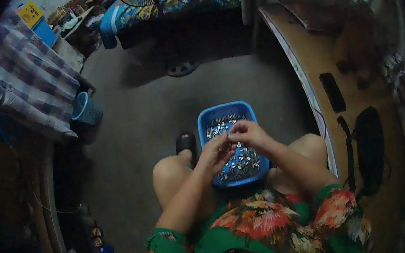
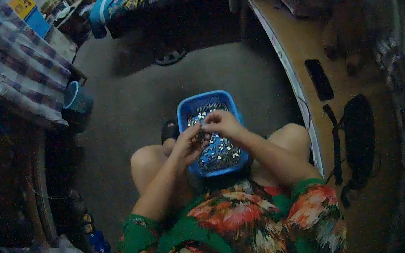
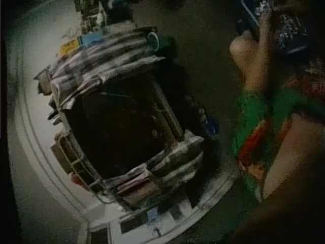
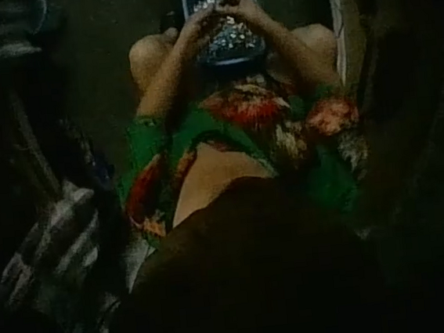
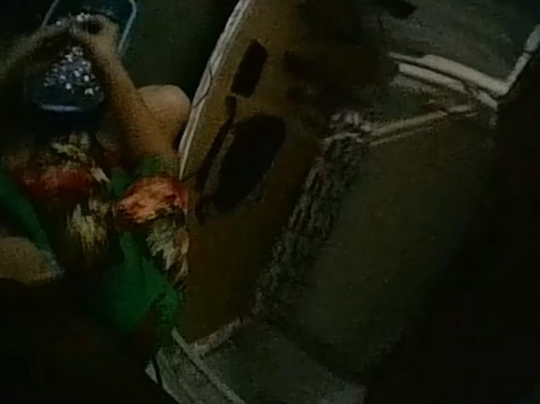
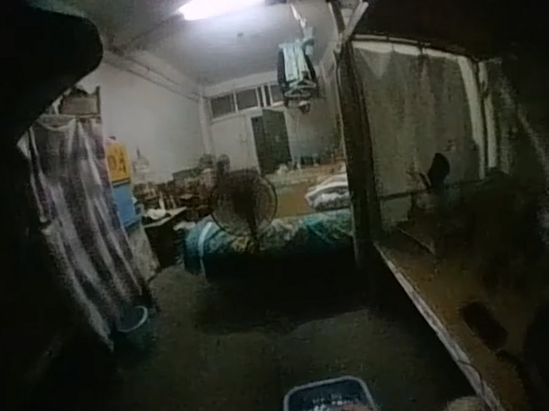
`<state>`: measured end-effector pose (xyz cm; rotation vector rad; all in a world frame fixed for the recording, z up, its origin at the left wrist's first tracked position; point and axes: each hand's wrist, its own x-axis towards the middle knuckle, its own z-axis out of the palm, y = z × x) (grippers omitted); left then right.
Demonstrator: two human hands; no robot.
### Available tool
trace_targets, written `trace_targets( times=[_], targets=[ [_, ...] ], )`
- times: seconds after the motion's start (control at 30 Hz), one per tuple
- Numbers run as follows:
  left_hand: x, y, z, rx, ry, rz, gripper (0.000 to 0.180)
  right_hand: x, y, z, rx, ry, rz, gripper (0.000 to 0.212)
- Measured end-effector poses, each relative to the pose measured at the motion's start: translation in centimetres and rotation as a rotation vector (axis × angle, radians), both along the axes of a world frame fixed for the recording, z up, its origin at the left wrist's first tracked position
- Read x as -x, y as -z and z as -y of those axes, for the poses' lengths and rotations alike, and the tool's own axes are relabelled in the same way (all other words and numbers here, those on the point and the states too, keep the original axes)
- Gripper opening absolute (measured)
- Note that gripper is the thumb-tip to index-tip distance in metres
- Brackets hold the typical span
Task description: Sorting and inspecting small metal hardware components inside a blue plastic bin.
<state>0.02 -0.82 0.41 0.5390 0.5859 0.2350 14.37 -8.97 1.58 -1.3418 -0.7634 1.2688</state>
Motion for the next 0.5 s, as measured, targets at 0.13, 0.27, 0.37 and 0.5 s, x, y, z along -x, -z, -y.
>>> trace_targets(
  times=[0.13,0.27,0.37,0.5],
  targets=[
    [0.5,-0.4,0.1,-0.019,-0.087,-0.028,0.018,1.3,-1.6,0.1,-0.033,-0.015,0.067,0.02],
    [0.6,0.3,-0.4,0.018,-0.133,-0.021,0.018,0.0,-0.6,-0.1,0.116,-0.034,-0.415,0.018],
    [0.5,0.3,-0.8,0.052,-0.17,-0.009,0.02,-0.8,2.2,-0.1,0.184,0.079,-0.52,0.021],
    [0.7,0.6,-1.0,0.086,-0.172,0.035,0.02,-0.1,2.4,0.3,0.222,0.021,-0.532,0.017]
  ],
)
